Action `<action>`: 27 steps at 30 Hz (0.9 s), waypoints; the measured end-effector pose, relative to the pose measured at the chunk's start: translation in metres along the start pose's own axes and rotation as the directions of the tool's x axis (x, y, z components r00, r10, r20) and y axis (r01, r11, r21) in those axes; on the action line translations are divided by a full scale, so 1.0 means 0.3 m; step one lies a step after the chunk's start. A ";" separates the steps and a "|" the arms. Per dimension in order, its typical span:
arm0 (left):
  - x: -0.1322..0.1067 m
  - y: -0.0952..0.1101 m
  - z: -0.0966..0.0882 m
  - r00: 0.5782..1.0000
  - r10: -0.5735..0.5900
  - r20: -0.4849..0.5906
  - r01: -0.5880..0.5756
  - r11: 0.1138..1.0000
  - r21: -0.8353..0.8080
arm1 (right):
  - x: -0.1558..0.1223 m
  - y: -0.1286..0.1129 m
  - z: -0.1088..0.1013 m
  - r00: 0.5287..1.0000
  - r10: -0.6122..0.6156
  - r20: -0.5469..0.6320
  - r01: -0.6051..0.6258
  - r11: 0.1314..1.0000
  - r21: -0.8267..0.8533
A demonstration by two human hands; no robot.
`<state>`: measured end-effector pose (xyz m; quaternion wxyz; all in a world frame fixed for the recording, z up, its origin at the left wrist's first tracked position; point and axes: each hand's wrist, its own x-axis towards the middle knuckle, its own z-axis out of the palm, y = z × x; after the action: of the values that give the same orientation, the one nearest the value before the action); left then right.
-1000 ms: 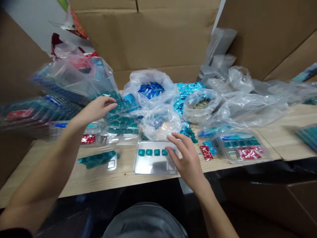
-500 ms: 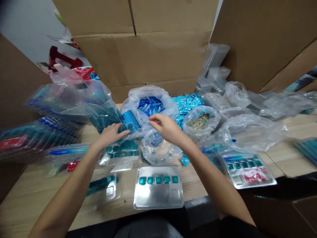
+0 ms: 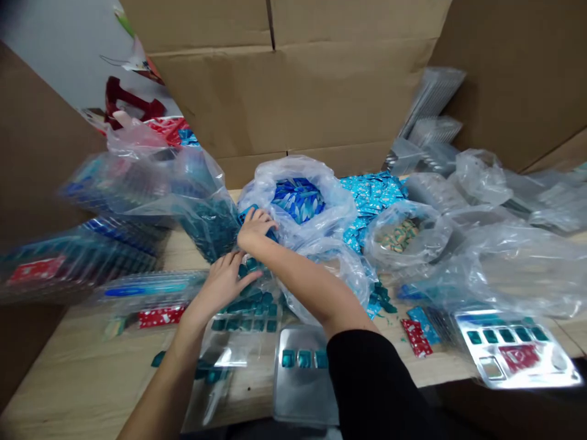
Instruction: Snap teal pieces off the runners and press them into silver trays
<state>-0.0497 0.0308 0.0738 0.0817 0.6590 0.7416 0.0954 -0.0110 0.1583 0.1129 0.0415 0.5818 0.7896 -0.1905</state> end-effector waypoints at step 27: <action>0.026 -0.024 0.010 0.998 0.061 0.014 -0.058 0.988 -0.145 | 0.007 0.408 -0.188 0.736 -0.668 -0.109 0.633 0.736 -0.241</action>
<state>-0.0568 0.0377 0.0692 0.1331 0.6739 0.7121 0.1452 0.1115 0.2105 0.1337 -0.0484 0.2763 0.9578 -0.0619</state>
